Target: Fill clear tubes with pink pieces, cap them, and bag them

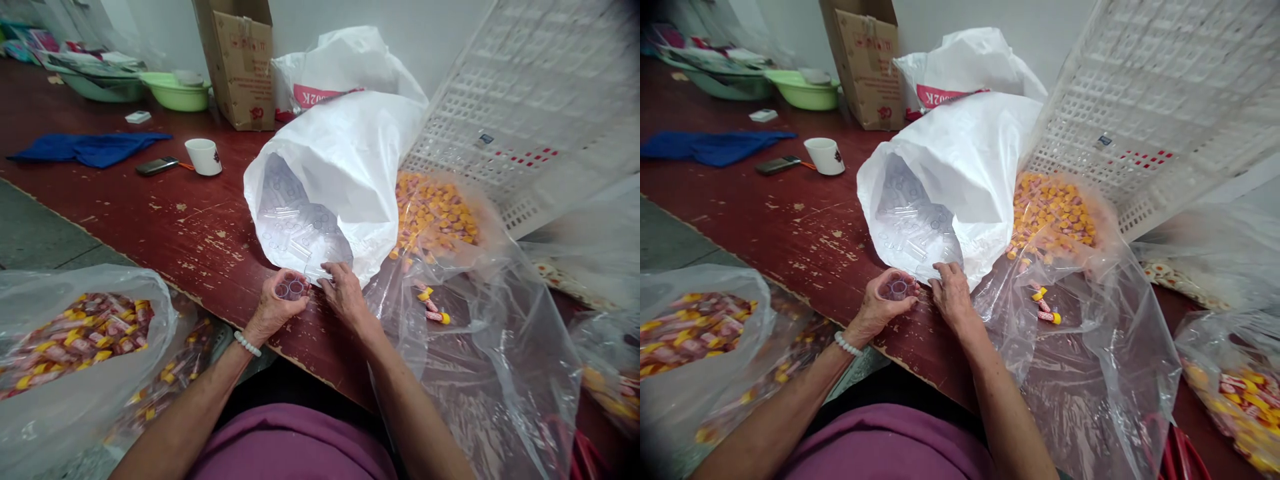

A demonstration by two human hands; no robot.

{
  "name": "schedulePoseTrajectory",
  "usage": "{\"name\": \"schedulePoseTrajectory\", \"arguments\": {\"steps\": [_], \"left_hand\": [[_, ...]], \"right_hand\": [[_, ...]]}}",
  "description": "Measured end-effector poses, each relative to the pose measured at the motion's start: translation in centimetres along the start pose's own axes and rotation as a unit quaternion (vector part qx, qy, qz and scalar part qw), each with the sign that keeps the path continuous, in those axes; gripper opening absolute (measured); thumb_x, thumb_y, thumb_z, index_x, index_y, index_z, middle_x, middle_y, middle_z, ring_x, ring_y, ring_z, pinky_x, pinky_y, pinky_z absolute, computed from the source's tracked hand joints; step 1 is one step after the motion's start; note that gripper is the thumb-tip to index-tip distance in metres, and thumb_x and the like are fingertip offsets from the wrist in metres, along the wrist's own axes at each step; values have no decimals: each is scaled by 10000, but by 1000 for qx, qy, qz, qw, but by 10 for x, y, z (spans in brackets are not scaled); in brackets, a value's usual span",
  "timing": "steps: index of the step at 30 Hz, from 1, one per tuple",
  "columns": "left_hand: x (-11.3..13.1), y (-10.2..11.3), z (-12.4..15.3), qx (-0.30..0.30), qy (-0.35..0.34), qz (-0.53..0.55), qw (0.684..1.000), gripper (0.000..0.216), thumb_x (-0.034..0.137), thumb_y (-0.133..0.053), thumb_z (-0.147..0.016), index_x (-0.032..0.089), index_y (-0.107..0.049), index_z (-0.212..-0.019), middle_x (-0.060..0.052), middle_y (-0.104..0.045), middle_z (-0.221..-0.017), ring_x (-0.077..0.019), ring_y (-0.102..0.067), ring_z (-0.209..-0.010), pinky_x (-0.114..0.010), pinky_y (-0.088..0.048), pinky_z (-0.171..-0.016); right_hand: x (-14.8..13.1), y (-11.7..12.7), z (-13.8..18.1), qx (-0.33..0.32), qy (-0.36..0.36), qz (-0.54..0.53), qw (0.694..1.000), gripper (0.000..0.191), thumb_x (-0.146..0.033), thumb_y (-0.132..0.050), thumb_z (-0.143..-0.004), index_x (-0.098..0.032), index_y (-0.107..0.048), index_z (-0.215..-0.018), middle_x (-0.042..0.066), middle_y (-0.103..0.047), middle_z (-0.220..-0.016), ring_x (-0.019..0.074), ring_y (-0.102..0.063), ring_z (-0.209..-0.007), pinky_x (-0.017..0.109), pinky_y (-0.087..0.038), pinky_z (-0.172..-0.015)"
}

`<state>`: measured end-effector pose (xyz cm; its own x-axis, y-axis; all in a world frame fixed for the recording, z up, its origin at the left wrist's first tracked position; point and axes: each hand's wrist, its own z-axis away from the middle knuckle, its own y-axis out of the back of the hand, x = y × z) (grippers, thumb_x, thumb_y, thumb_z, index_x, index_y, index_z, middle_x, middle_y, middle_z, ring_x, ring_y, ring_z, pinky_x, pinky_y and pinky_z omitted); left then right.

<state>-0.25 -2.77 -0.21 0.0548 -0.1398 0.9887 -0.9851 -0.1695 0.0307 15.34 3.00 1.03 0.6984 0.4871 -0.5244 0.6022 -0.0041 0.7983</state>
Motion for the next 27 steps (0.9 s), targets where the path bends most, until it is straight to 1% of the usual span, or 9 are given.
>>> {"name": "schedulePoseTrajectory", "arguments": {"steps": [4,7,12,16,19,21,24,25,27], "left_hand": [[8,4,5,0,-35,-31,999,240,128,-694,-639,162,-567,-840,-55,-672,-841,-184,-645,-817,-275,-502,-737],[15,7,8,-60,-57,-30,996,229,100,-682,-638,158,-569,-827,-74,-677,-846,-240,-607,-1031,-303,-487,-838],[25,4,12,-208,-44,-54,976,249,95,-678,-609,144,-576,-831,-34,-654,-789,-153,-624,-702,-241,-487,-631],[28,-7,18,-227,-57,-56,971,218,108,-671,-626,137,-575,-819,-36,-656,-791,-135,-613,-672,-228,-485,-610],[25,-16,22,-215,-68,-60,972,219,124,-673,-648,142,-572,-841,-50,-670,-816,-154,-635,-727,-248,-506,-656],[20,-21,22,-203,-72,-67,974,229,131,-673,-661,143,-571,-866,-70,-680,-868,-179,-647,-817,-267,-516,-710],[16,-27,22,-190,-73,-76,976,232,132,-669,-672,145,-569,-881,-80,-682,-897,-196,-650,-879,-270,-520,-723],[16,-30,21,-189,-76,-75,976,234,131,-668,-671,145,-567,-882,-77,-682,-890,-197,-652,-882,-270,-521,-723],[17,-34,22,-194,-81,-69,975,243,124,-665,-669,146,-564,-889,-68,-684,-867,-197,-654,-886,-274,-522,-734]], "right_hand": [[-6,10,17,24,-2,-83,996,272,-154,-551,-791,-168,-615,-1055,80,-627,-971,152,-586,-775,305,-493,-751],[-12,15,26,13,-24,-140,990,252,-165,-592,-754,-183,-620,-1004,45,-651,-914,135,-590,-722,285,-495,-711],[-17,21,33,-36,-57,-309,949,335,-172,-588,-771,-215,-559,-1101,2,-669,-873,107,-615,-672,241,-496,-638],[-22,32,46,-13,-42,-272,961,388,-145,-565,-767,-210,-553,-1149,32,-654,-945,108,-601,-678,250,-499,-629],[-17,55,62,63,2,-197,978,437,-122,-526,-772,-214,-527,-1199,85,-584,-1151,104,-602,-716,266,-510,-670],[1,78,76,153,-8,-127,980,357,-124,-488,-797,-223,-566,-1131,74,-595,-1124,124,-610,-791,280,-504,-719],[57,114,98,278,-125,13,952,203,-165,-463,-814,-199,-617,-943,61,-647,-908,177,-607,-825,331,-491,-744],[79,122,104,281,-165,65,943,190,-184,-465,-808,-181,-622,-916,79,-651,-889,192,-604,-795,358,-487,-736],[119,131,114,211,-172,102,957,152,-219,-517,-777,-177,-642,-854,98,-667,-884,225,-604,-828,405,-471,-785]]}}
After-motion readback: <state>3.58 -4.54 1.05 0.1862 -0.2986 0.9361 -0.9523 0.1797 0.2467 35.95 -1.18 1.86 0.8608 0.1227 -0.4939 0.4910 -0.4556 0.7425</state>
